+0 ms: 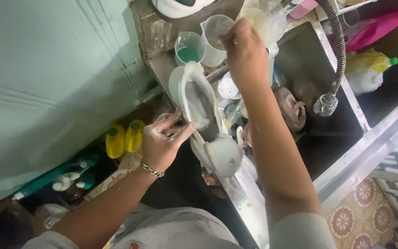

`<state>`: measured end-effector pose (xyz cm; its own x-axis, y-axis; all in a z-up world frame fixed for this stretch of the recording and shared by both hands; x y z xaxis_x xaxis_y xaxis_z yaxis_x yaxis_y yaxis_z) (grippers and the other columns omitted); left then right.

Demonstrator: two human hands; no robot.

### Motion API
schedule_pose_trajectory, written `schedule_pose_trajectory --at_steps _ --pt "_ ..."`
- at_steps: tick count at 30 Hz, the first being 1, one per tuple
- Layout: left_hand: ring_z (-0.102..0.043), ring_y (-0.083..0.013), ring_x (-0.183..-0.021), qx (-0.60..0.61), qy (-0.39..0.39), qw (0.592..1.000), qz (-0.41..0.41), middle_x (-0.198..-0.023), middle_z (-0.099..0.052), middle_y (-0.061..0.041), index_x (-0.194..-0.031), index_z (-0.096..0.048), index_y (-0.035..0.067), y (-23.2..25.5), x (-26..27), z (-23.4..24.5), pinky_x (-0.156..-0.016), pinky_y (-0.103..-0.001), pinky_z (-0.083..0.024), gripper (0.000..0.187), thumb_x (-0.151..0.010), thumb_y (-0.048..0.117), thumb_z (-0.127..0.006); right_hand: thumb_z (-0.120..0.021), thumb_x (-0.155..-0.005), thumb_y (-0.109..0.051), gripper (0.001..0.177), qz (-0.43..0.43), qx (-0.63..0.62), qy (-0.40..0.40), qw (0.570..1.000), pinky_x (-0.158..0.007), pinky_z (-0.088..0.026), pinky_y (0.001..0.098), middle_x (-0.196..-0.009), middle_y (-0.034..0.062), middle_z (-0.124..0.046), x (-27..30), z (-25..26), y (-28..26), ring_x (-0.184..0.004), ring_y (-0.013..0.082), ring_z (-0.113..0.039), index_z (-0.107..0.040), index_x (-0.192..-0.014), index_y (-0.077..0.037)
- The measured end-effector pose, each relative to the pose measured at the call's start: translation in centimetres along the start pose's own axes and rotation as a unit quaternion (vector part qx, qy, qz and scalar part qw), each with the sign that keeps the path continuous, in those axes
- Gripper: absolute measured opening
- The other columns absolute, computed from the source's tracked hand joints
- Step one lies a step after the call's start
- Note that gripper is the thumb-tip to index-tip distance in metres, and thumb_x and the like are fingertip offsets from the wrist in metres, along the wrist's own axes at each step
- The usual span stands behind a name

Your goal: The person scrubs a white sneaker with a toothbrush and a pink brush, applying soap and water to the interior and exterior surfaces. They rinse the shoe under a faucet and continue scrubbing the sole and upper parts.

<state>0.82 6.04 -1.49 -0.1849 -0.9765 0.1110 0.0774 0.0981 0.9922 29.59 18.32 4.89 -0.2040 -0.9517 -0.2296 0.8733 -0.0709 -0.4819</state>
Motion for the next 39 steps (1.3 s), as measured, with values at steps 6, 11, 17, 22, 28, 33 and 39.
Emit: schedule_pose_trajectory --at_steps 6,11,17,22,28,33,39 --pt "-0.087 -0.0112 -0.085 -0.029 0.013 0.997 0.07 -0.096 -0.093 -0.002 -0.138 -0.096 0.001 -0.2 0.1 0.5 -0.069 -0.026 -0.065 0.064 -0.088 0.039 -0.105 -0.078 -0.126 -0.019 0.027 0.024 -0.081 0.009 0.996 -0.071 -0.053 0.051 -0.091 0.0067 -0.085 0.8 -0.2 -0.4 -0.059 0.0329 -0.071 -0.054 -0.117 -0.01" --pt "-0.097 -0.0183 -0.095 -0.002 -0.015 0.999 0.046 -0.116 -0.097 -0.009 -0.138 -0.094 0.0 -0.4 -0.3 0.0 -0.072 -0.026 -0.074 0.058 -0.092 0.035 -0.101 -0.084 -0.124 -0.01 0.033 -0.031 -0.241 0.169 0.955 -0.06 -0.056 0.0333 -0.085 0.0103 -0.078 3.1 3.0 2.5 -0.063 0.0206 -0.074 -0.053 -0.115 -0.017" --pt "-0.094 -0.0304 -0.086 0.0 0.016 1.0 0.02 -0.099 -0.093 -0.018 -0.128 -0.092 -0.008 0.6 -0.2 0.7 -0.071 -0.039 -0.075 0.054 -0.089 0.026 -0.108 -0.072 -0.131 -0.004 0.023 -0.024 -0.468 0.237 0.851 -0.084 -0.08 0.0383 -0.117 0.0266 -0.083 11.3 6.2 1.6 -0.097 0.0298 -0.09 -0.051 -0.126 -0.012" --pt "-0.094 -0.0341 -0.08 -0.04 0.044 0.996 -0.06 -0.084 -0.091 -0.021 -0.116 -0.093 -0.012 -0.5 -0.7 0.0 -0.064 -0.042 -0.076 0.051 -0.088 0.023 -0.117 -0.068 -0.127 -0.001 0.024 -0.1 -0.566 0.172 0.8 -0.09 -0.082 0.0409 -0.125 0.023 -0.085 13.2 0.8 3.0 -0.104 0.0282 -0.091 -0.05 -0.122 -0.017" --pt "-0.093 -0.0354 -0.076 -0.036 0.025 0.999 -0.03 -0.087 -0.09 -0.026 -0.114 -0.092 -0.014 2.0 -0.3 -0.1 -0.061 -0.044 -0.076 0.048 -0.085 0.016 -0.117 -0.068 -0.126 -0.003 0.027 -0.08 -0.622 0.166 0.761 -0.096 -0.083 0.0404 -0.127 0.0217 -0.084 11.0 -2.0 3.7 -0.112 0.0285 -0.09 -0.047 -0.12 -0.018" --pt "-0.095 -0.0389 -0.081 0.013 0.033 0.999 -0.012 -0.095 -0.09 -0.03 -0.117 -0.091 -0.015 0.3 -0.2 -0.4 -0.067 -0.049 -0.079 0.053 -0.086 0.019 -0.117 -0.072 -0.125 -0.001 0.032 -0.1 -0.614 0.141 0.77 -0.096 -0.081 0.041 -0.123 0.0172 -0.083 12.6 -3.3 4.4 -0.119 0.0293 -0.089 -0.045 -0.117 -0.018" --pt "-0.094 -0.0337 -0.074 -0.008 0.036 0.999 0.018 -0.086 -0.092 -0.022 -0.119 -0.091 -0.014 -0.6 -0.6 -0.1 -0.066 -0.04 -0.077 0.054 -0.089 0.024 -0.115 -0.066 -0.129 -0.003 0.033 -0.058 -0.565 0.146 0.81 -0.093 -0.078 0.0324 -0.123 0.0185 -0.084 13.1 -0.4 5.0 -0.106 0.0226 -0.088 -0.041 -0.12 -0.021"
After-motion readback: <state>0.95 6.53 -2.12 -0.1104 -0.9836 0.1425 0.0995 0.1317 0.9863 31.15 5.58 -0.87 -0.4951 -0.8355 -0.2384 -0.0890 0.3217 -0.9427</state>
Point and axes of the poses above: each hand's wrist, its own x-axis away from the middle knuckle, its own z-axis out of the back of the hand, y = z × x, the point moved 6 cm from there along -x, towards the middle knuckle
